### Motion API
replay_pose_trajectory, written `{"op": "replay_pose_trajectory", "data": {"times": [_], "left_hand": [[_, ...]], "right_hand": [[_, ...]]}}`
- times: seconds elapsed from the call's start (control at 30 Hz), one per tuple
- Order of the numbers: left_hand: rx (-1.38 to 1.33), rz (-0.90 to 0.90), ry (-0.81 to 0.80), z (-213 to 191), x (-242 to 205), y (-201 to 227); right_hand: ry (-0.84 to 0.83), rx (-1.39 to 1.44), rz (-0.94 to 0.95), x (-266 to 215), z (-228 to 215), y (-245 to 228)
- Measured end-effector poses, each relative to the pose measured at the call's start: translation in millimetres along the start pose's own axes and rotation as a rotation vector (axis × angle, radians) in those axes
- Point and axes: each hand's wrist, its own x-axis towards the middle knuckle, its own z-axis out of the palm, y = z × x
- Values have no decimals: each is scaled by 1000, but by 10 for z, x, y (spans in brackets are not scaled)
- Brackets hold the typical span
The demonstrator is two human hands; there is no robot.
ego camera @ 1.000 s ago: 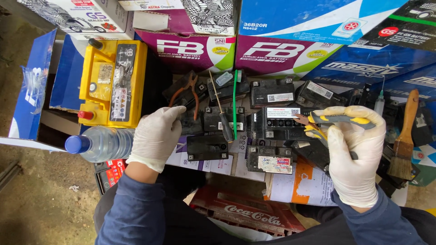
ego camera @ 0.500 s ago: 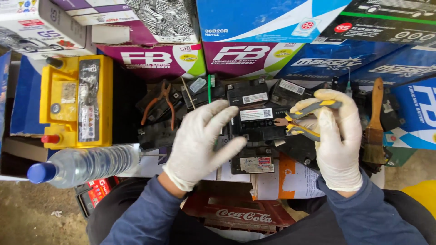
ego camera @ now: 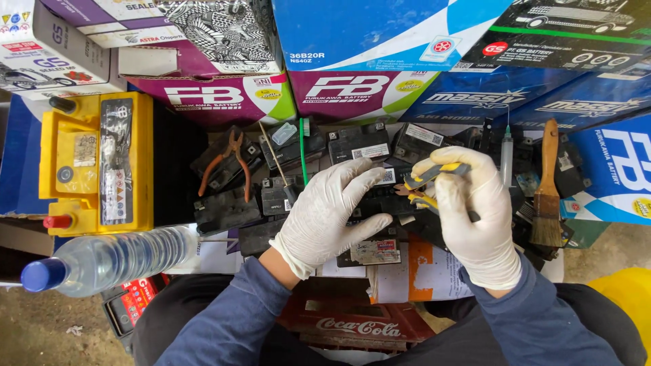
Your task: Inspecting and cleaning an electrical component using pliers and a small brush
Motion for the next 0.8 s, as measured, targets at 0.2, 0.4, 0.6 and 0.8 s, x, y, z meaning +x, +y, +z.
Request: {"op": "replay_pose_trajectory", "data": {"times": [0.2, 0.4, 0.6, 0.8], "left_hand": [[73, 54, -5, 23, -14, -30], [123, 84, 8, 36, -16, -37], [128, 89, 6, 41, -17, -51], [99, 65, -14, 39, -16, -30]], "right_hand": [[-21, -41, -40, -30, 21, -17], [170, 143, 230, -50, 90, -21], [382, 500, 464, -110, 151, 184], [340, 511, 408, -138, 144, 196]]}}
